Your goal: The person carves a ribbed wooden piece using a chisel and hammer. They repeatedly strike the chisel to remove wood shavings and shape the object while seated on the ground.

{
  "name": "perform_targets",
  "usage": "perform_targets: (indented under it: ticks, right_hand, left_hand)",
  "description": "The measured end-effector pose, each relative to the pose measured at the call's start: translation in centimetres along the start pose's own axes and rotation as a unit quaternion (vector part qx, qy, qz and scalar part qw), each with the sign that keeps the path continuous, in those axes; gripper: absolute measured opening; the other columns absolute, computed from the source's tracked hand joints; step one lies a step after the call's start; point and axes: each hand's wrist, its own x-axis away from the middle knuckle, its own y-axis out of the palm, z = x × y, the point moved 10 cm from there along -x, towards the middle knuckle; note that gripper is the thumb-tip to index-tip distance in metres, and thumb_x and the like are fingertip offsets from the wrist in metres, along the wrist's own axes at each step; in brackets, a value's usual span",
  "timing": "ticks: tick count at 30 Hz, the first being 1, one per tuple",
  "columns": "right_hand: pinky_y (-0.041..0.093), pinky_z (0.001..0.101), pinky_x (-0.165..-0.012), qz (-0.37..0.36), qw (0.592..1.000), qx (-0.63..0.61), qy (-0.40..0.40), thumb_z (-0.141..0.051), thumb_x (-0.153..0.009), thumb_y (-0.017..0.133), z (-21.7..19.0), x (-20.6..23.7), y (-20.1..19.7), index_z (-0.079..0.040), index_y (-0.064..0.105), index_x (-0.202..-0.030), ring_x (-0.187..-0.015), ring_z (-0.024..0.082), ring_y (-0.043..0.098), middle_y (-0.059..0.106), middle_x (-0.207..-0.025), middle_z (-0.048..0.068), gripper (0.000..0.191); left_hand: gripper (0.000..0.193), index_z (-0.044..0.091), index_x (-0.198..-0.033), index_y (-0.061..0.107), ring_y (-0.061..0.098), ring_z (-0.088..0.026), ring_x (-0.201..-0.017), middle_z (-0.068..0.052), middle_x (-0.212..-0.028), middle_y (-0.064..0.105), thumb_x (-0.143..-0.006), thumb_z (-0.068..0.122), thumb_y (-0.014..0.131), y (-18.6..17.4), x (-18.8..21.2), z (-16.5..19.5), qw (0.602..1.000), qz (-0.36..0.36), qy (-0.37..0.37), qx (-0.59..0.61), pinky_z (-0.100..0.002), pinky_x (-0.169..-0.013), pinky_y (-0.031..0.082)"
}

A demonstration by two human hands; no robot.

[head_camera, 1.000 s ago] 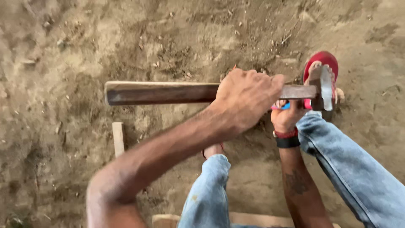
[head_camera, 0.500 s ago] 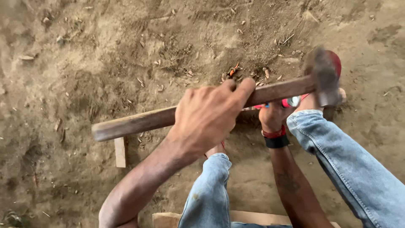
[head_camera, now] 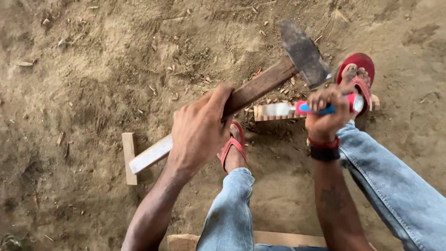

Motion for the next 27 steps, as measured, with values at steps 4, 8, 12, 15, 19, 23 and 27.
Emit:
perform_targets:
  ticks: [4, 8, 12, 15, 19, 23, 27]
  right_hand:
    - [0.034, 0.0293, -0.055, 0.015, 1.0, -0.008, 0.023, -0.025, -0.105, 0.053, 1.3, 2.4, -1.7, -0.011, 0.041, -0.085, -0.053, 0.013, 0.037, 0.038, -0.064, 0.001, 0.026]
    - [0.035, 0.0289, -0.056, 0.015, 0.999, -0.006, 0.028, -0.022, -0.104, 0.05, 1.7, 2.9, -1.7, -0.01, 0.041, -0.083, -0.053, 0.014, 0.038, 0.039, -0.064, 0.002, 0.026]
    - [0.038, 0.03, -0.056, -0.004, 1.0, 0.017, 0.007, -0.016, -0.097, 0.05, 0.6, 3.8, 0.1, -0.009, 0.041, -0.082, -0.055, 0.015, 0.038, 0.039, -0.07, 0.004, 0.019]
    - [0.043, 0.0343, -0.063, 0.005, 1.0, 0.022, -0.005, -0.013, -0.092, 0.051, -0.1, 4.3, 0.4, -0.007, 0.043, -0.086, -0.058, 0.019, 0.042, 0.042, -0.071, 0.006, 0.012]
    - [0.047, 0.0384, -0.075, -0.019, 1.0, -0.008, 0.017, -0.014, -0.093, 0.052, 0.0, 4.8, -0.3, -0.005, 0.051, -0.086, -0.071, 0.023, 0.051, 0.05, -0.075, 0.01, 0.012]
    - [0.053, 0.0478, -0.091, -0.033, 0.698, 0.696, -0.165, -0.022, -0.108, 0.059, -2.8, 5.3, 0.8, 0.006, 0.058, -0.137, -0.114, 0.038, 0.063, 0.067, -0.126, 0.022, 0.041]
    - [0.045, 0.0455, -0.111, 0.049, 0.975, 0.213, 0.043, -0.032, -0.102, 0.051, -0.3, 5.4, -3.1, -0.005, 0.05, -0.146, -0.134, 0.03, 0.055, 0.059, -0.144, 0.012, 0.051]
  left_hand:
    - [0.038, 0.012, -0.116, 0.056, 0.071, -0.032, -0.073, -0.009, -0.089, 0.073, -0.084, 0.017, 0.076, 1.6, 0.7, -1.6, 0.999, -0.036, -0.036, -0.005, -0.05, -0.063, 0.052]
    - [0.035, 0.013, -0.114, 0.056, 0.072, -0.033, -0.076, -0.008, -0.093, 0.072, -0.084, 0.013, 0.073, 3.1, 0.7, -1.7, 0.997, -0.069, -0.043, -0.015, -0.05, -0.063, 0.053]
    - [0.039, 0.015, -0.117, 0.055, 0.071, -0.036, -0.077, -0.009, -0.092, 0.072, -0.082, 0.016, 0.073, 3.4, 0.5, -0.4, 0.998, -0.066, -0.003, -0.004, -0.053, -0.062, 0.051]
    - [0.037, 0.015, -0.117, 0.055, 0.071, -0.036, -0.079, -0.008, -0.091, 0.072, -0.083, 0.016, 0.071, 3.3, -0.4, 1.4, 0.997, -0.059, 0.051, 0.001, -0.053, -0.062, 0.051]
    - [0.032, 0.016, -0.127, 0.052, 0.073, -0.029, -0.068, -0.008, -0.096, 0.072, -0.097, 0.009, 0.059, 5.1, -2.9, 6.5, 0.986, -0.088, 0.141, 0.01, -0.045, -0.05, 0.056]
    - [0.044, 0.015, -0.128, 0.044, 0.074, -0.026, -0.071, -0.004, -0.099, 0.067, -0.09, 0.025, 0.064, 10.4, -4.0, 15.0, 0.947, -0.208, 0.246, 0.009, -0.042, -0.046, 0.057]
    - [0.017, 0.017, -0.115, 0.055, 0.073, -0.018, -0.067, -0.001, -0.079, 0.068, -0.101, 0.024, 0.059, 11.7, -4.0, 18.1, 0.935, -0.197, 0.281, -0.088, -0.038, -0.051, 0.057]
